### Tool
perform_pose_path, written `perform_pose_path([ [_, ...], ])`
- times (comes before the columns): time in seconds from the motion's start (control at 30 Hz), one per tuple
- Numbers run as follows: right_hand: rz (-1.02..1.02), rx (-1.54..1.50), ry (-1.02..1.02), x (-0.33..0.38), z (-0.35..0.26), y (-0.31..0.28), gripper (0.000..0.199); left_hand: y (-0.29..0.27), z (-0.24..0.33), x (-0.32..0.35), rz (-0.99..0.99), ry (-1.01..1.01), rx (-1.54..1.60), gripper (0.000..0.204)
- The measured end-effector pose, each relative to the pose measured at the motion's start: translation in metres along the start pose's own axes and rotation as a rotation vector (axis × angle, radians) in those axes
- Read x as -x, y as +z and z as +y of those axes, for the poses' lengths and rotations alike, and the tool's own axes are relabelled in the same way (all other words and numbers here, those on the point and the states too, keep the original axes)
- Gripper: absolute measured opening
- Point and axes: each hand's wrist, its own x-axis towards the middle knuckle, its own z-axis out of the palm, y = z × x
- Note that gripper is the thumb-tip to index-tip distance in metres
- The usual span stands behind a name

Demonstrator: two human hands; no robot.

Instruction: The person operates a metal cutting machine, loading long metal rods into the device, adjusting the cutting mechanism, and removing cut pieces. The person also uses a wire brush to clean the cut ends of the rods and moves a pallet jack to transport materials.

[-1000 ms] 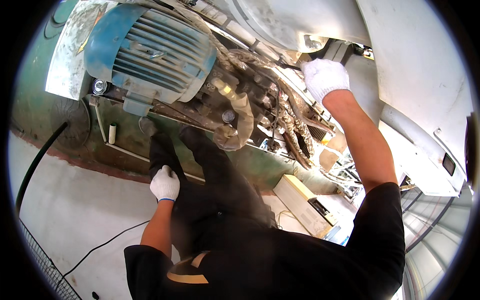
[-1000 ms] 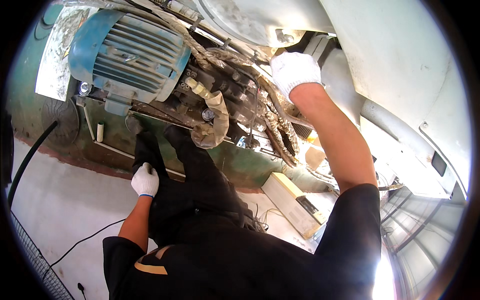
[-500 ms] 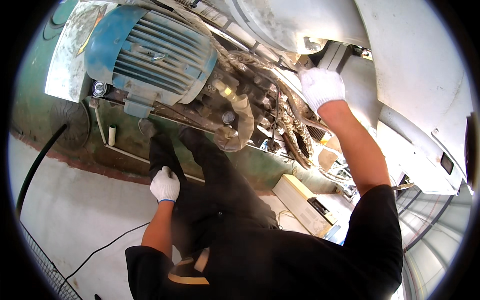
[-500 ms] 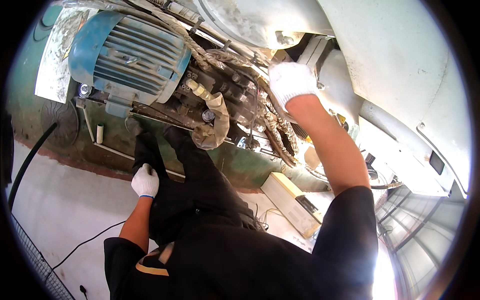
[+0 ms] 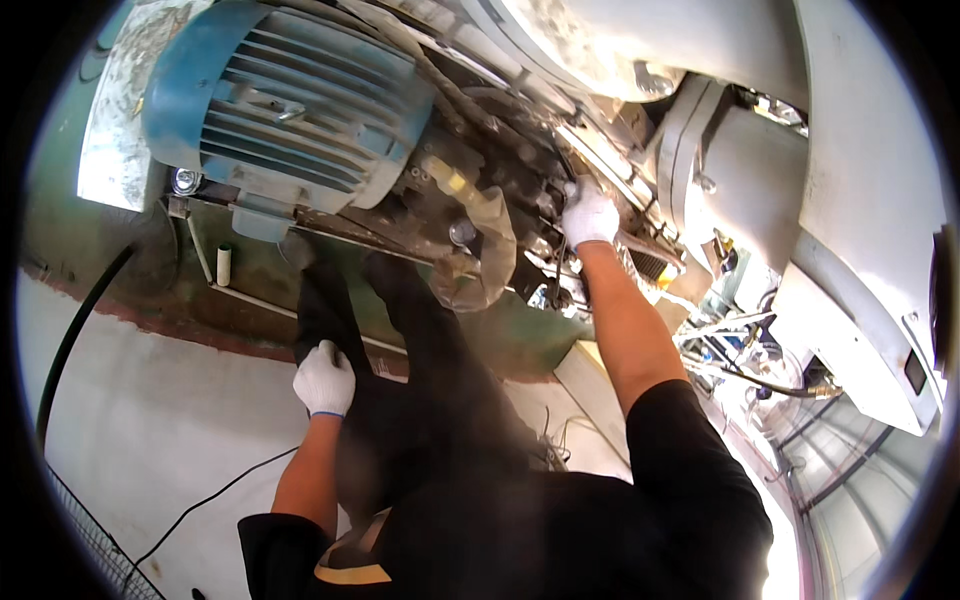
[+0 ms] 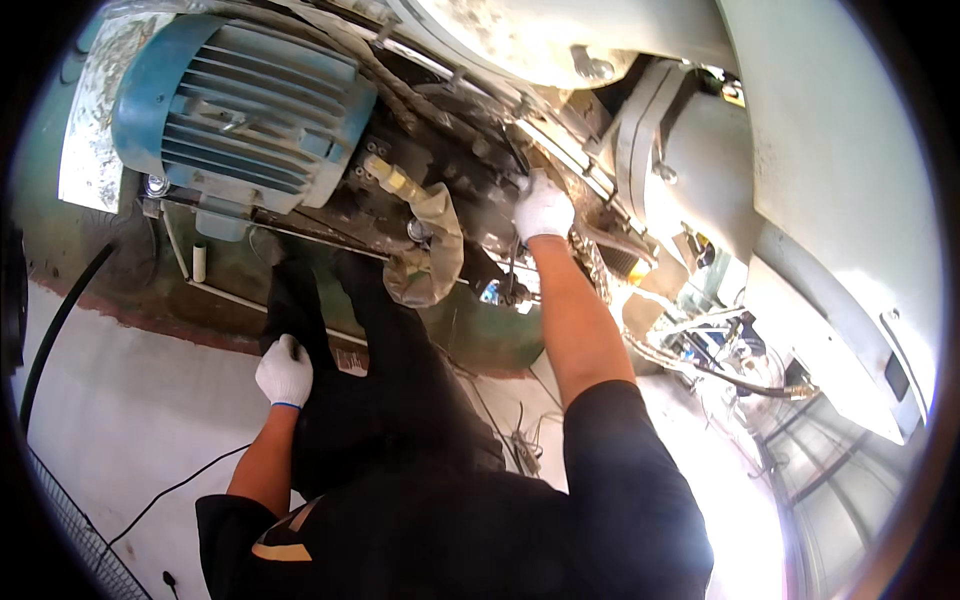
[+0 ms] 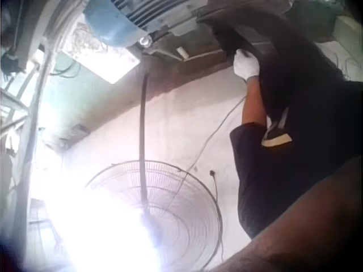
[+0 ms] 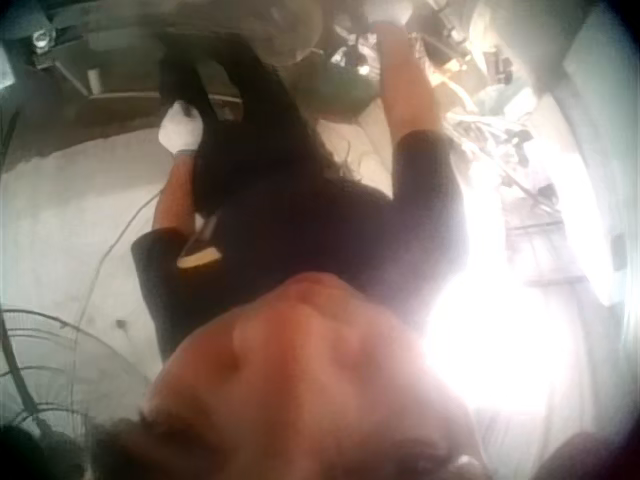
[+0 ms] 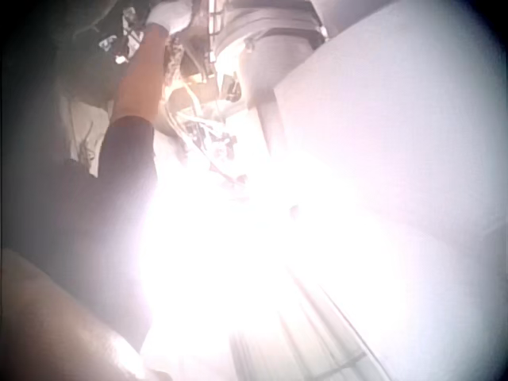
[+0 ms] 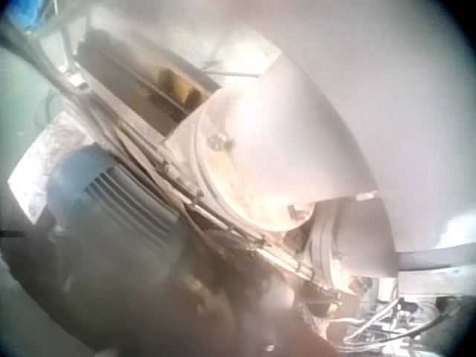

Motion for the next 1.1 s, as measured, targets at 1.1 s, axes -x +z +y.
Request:
perform_pose_path([
  [1.1, -0.083, 0.952, -0.683, -0.007, -0.132, -0.295, 0.025, 0.003, 0.006, -0.002, 0.065, -0.027, 0.119, 0.015],
])
